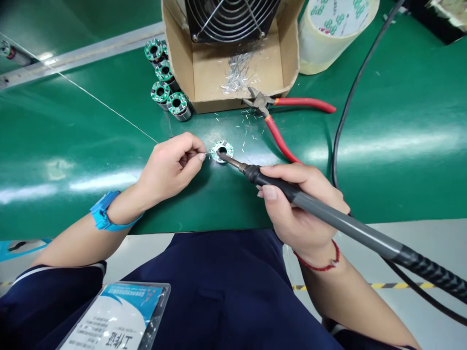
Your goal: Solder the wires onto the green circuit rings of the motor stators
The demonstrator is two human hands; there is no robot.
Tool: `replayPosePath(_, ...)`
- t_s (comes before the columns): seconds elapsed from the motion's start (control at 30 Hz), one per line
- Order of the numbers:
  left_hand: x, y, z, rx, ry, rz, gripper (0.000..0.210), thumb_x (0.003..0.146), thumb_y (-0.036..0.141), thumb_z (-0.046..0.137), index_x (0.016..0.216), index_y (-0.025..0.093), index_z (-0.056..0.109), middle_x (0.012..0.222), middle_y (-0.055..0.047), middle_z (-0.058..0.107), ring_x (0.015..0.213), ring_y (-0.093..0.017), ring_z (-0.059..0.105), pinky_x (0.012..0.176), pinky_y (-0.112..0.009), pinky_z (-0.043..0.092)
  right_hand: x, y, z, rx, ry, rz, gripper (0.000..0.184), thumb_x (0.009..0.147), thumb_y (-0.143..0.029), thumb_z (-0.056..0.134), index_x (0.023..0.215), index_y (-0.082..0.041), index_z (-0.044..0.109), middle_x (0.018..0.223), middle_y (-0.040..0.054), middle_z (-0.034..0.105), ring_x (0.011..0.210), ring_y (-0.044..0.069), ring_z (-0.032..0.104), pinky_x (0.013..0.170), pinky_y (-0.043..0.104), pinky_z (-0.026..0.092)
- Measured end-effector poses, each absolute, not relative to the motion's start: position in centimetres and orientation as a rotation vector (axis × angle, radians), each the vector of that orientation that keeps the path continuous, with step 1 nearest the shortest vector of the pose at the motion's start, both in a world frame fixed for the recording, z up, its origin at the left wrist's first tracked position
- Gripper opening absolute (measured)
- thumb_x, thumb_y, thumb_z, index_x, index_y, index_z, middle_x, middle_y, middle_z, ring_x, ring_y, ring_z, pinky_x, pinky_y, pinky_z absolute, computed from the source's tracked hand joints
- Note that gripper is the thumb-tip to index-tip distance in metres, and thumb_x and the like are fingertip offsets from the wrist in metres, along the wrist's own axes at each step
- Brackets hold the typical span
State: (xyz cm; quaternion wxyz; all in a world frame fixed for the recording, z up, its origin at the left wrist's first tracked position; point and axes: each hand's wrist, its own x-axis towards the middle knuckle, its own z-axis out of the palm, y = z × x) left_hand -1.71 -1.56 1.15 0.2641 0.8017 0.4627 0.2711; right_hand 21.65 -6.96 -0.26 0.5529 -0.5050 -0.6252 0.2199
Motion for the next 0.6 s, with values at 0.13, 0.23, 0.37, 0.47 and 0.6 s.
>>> replayPosePath(0.13, -1.5, -1.5, 0.9, 2.114, 1.253, 0.693, 0.010, 0.090, 0.010, 0.053, 0.092, 0.019, 0.058, 0.076, 0.002, 0.057, 0.071, -0.011, 0.054, 0.069, -0.027, 0.042, 21.9, -7.2, -0.1, -1.236, -1.514, 0.484, 0.019, 0.081, -0.028, 0.075, 0.098, -0.022, 0.079, 0.073, 0.0017, 0.074, 0.058, 0.016, 0.069, 0.048, 0.029, 0.050)
replayPosePath(0.23, -1.6, -1.1, 0.7, 2.039, 1.227, 0.632, 0.032, 0.088, 0.011, 0.058, 0.119, 0.020, 0.058, 0.083, 0.001, 0.059, 0.077, -0.013, 0.058, 0.071, -0.028, 0.045, 22.0, -7.2, 0.1, -1.286, -1.526, 0.494, 0.018, 0.080, -0.031, 0.076, 0.096, -0.023, 0.079, 0.078, 0.0022, 0.076, 0.059, 0.015, 0.069, 0.048, 0.030, 0.048)
replayPosePath(0.37, -1.5, -0.6, 0.7, 2.045, 1.171, 0.545, 0.042, 0.089, 0.011, 0.061, 0.129, 0.022, 0.060, 0.087, 0.000, 0.061, 0.083, -0.015, 0.060, 0.073, -0.028, 0.046, 21.9, -6.7, 0.8, -1.300, -1.540, 0.482, 0.016, 0.080, -0.032, 0.077, 0.093, -0.023, 0.080, 0.076, 0.0015, 0.075, 0.060, 0.015, 0.069, 0.048, 0.030, 0.045)
replayPosePath(0.47, -1.3, -0.6, 0.5, 2.018, 1.206, 0.545, 0.038, 0.090, 0.013, 0.062, 0.127, 0.021, 0.062, 0.079, 0.001, 0.057, 0.079, -0.014, 0.058, 0.070, -0.027, 0.044, 22.0, -6.2, 1.6, -1.333, -1.547, 0.505, 0.016, 0.081, -0.034, 0.076, 0.092, -0.022, 0.080, 0.071, 0.0015, 0.073, 0.061, 0.016, 0.069, 0.051, 0.032, 0.047)
replayPosePath(0.6, -1.1, -0.8, 0.3, 1.997, 1.221, 0.573, 0.037, 0.090, 0.013, 0.064, 0.127, 0.020, 0.062, 0.075, 0.003, 0.053, 0.075, -0.013, 0.055, 0.067, -0.026, 0.042, 22.0, -5.9, 2.5, -1.323, -1.574, 0.528, 0.016, 0.082, -0.033, 0.076, 0.092, -0.022, 0.079, 0.070, 0.0005, 0.073, 0.060, 0.014, 0.067, 0.052, 0.031, 0.047)
